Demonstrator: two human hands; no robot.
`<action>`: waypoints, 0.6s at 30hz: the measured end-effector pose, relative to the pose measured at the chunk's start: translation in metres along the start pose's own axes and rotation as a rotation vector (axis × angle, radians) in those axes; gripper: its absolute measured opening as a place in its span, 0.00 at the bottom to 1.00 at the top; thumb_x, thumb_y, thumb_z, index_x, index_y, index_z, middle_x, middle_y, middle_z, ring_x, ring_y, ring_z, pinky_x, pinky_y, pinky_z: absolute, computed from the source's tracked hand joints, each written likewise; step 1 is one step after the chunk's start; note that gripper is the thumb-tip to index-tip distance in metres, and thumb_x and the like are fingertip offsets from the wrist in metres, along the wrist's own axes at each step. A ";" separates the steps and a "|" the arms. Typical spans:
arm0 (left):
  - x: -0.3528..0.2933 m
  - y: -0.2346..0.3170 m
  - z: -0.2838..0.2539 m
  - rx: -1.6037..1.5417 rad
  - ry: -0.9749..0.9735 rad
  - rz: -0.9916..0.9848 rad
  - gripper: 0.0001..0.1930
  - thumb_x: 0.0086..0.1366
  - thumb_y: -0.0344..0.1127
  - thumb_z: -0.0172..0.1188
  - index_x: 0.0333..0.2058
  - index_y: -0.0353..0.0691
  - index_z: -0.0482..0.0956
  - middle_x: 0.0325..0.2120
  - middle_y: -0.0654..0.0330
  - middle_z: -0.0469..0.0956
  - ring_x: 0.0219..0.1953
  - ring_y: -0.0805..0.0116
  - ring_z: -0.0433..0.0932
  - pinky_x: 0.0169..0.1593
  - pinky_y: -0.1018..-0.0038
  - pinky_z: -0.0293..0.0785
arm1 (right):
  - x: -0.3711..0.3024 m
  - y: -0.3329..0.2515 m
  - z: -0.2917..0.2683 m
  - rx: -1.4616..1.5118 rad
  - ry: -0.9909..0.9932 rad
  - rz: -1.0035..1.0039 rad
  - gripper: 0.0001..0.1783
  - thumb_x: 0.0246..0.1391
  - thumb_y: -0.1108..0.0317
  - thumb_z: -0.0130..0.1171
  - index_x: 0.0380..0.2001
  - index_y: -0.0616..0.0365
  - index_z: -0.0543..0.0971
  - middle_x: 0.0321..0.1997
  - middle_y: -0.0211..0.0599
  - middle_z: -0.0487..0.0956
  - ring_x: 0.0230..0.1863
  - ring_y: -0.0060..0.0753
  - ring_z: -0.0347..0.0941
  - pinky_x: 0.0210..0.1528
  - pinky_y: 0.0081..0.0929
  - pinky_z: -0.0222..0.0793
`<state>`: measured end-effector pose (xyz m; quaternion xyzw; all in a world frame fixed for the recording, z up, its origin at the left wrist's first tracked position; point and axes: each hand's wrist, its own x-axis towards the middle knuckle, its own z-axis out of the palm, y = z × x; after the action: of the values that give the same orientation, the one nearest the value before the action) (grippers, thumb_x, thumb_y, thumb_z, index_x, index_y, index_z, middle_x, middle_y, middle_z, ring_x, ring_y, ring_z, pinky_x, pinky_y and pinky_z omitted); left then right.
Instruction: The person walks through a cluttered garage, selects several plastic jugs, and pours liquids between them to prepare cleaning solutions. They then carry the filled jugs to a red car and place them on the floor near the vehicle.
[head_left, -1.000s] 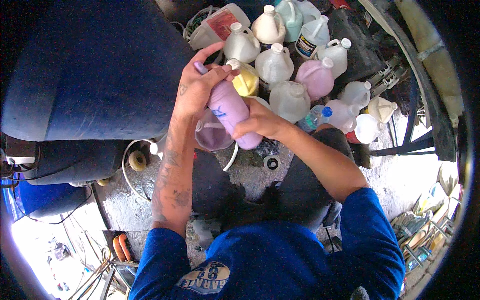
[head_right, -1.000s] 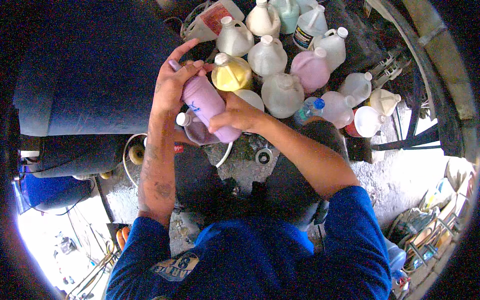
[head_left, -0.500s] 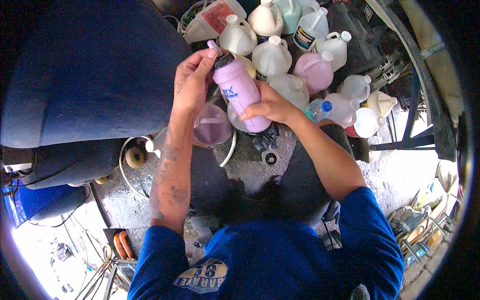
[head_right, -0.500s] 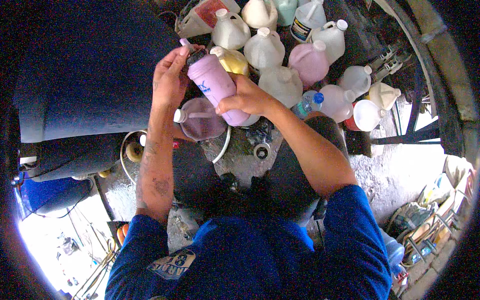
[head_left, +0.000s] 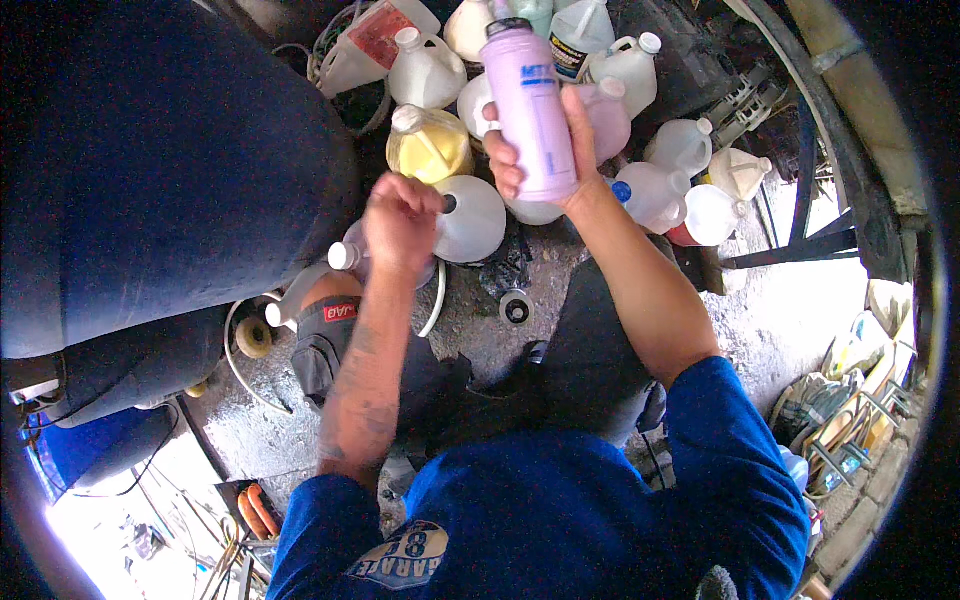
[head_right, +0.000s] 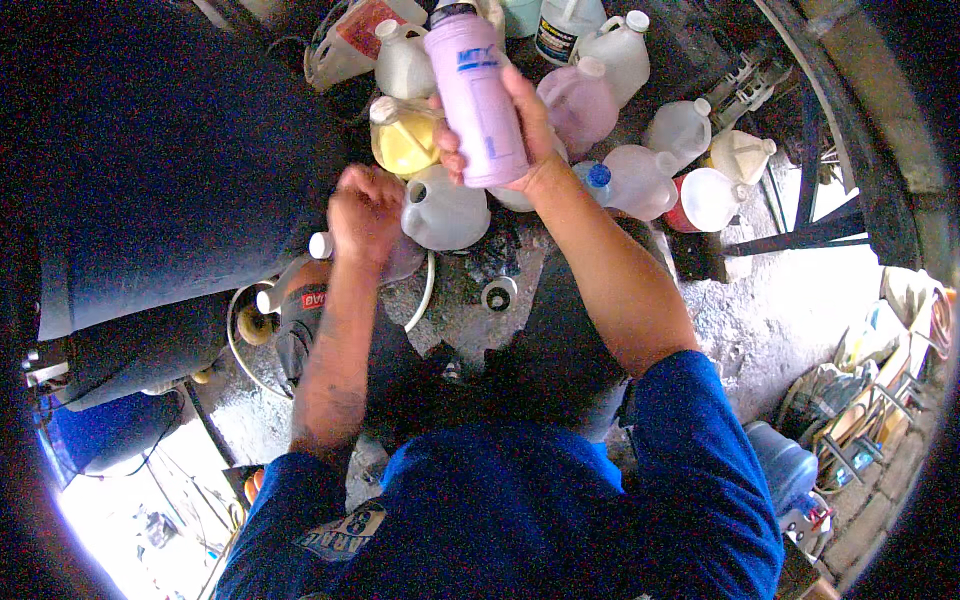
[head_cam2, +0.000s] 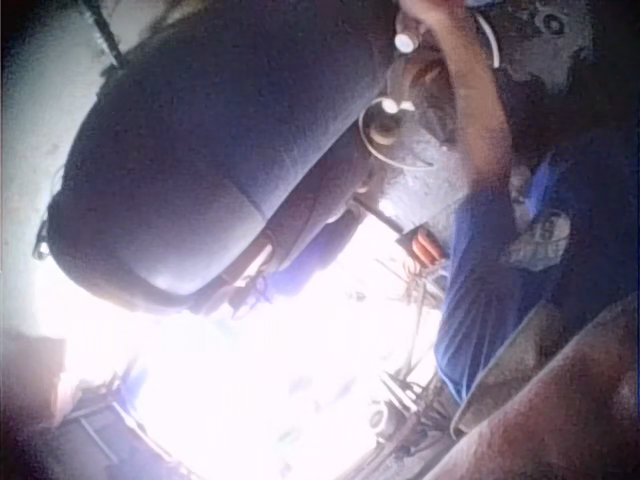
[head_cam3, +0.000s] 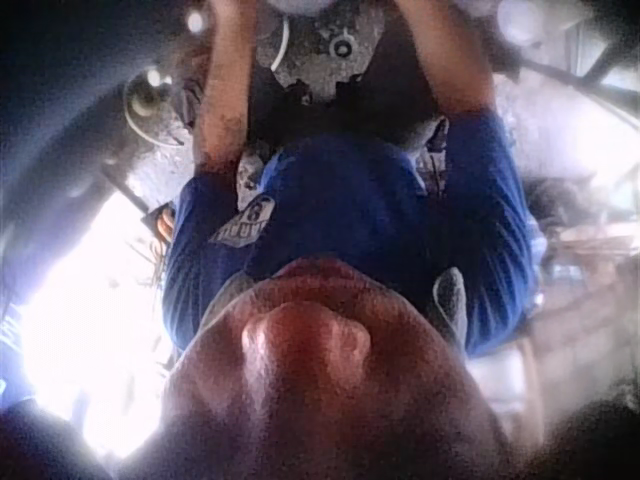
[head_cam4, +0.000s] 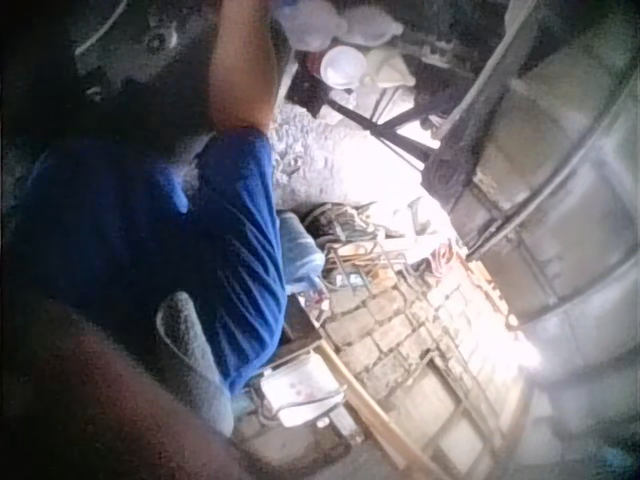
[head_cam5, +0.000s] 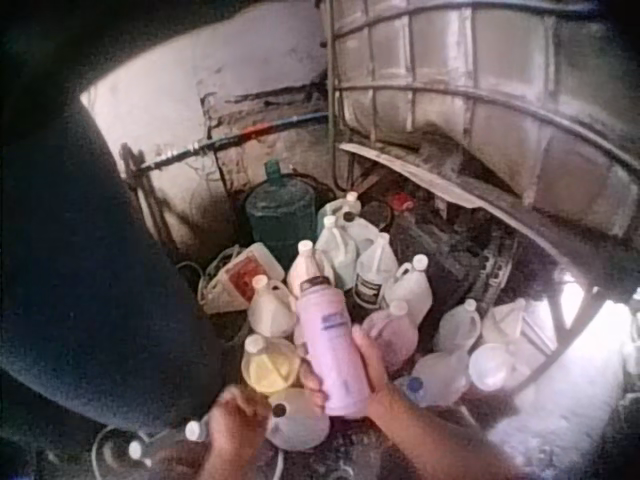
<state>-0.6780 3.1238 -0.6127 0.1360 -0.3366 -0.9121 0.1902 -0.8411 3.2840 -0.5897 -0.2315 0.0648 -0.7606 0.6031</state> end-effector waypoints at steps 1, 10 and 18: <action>-0.007 -0.014 -0.003 -0.037 0.005 -0.111 0.12 0.61 0.33 0.47 0.17 0.44 0.64 0.15 0.65 0.59 0.20 0.68 0.61 0.29 0.75 0.62 | 0.003 -0.002 -0.006 0.106 -0.093 -0.019 0.46 0.52 0.31 0.50 0.57 0.64 0.68 0.37 0.49 0.77 0.34 0.47 0.78 0.35 0.44 0.77; -0.050 -0.075 -0.006 1.729 -0.724 -0.385 0.27 0.59 0.53 0.62 0.51 0.42 0.76 0.33 0.48 0.81 0.39 0.47 0.80 0.48 0.60 0.74 | 0.008 -0.012 -0.013 -0.781 0.529 -0.001 0.30 0.48 0.52 0.64 0.47 0.65 0.76 0.36 0.44 0.81 0.30 0.37 0.80 0.35 0.34 0.77; -0.059 -0.118 -0.104 1.917 -0.931 -0.726 0.57 0.39 0.38 0.78 0.68 0.48 0.55 0.50 0.45 0.78 0.52 0.46 0.77 0.53 0.58 0.75 | 0.026 0.008 0.004 -1.049 0.618 -0.125 0.26 0.43 0.59 0.70 0.44 0.63 0.78 0.37 0.36 0.80 0.38 0.27 0.78 0.41 0.27 0.74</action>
<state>-0.6167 3.1734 -0.7606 -0.0379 -0.8774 -0.2402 -0.4136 -0.8364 3.2578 -0.5817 -0.2699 0.5889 -0.6932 0.3161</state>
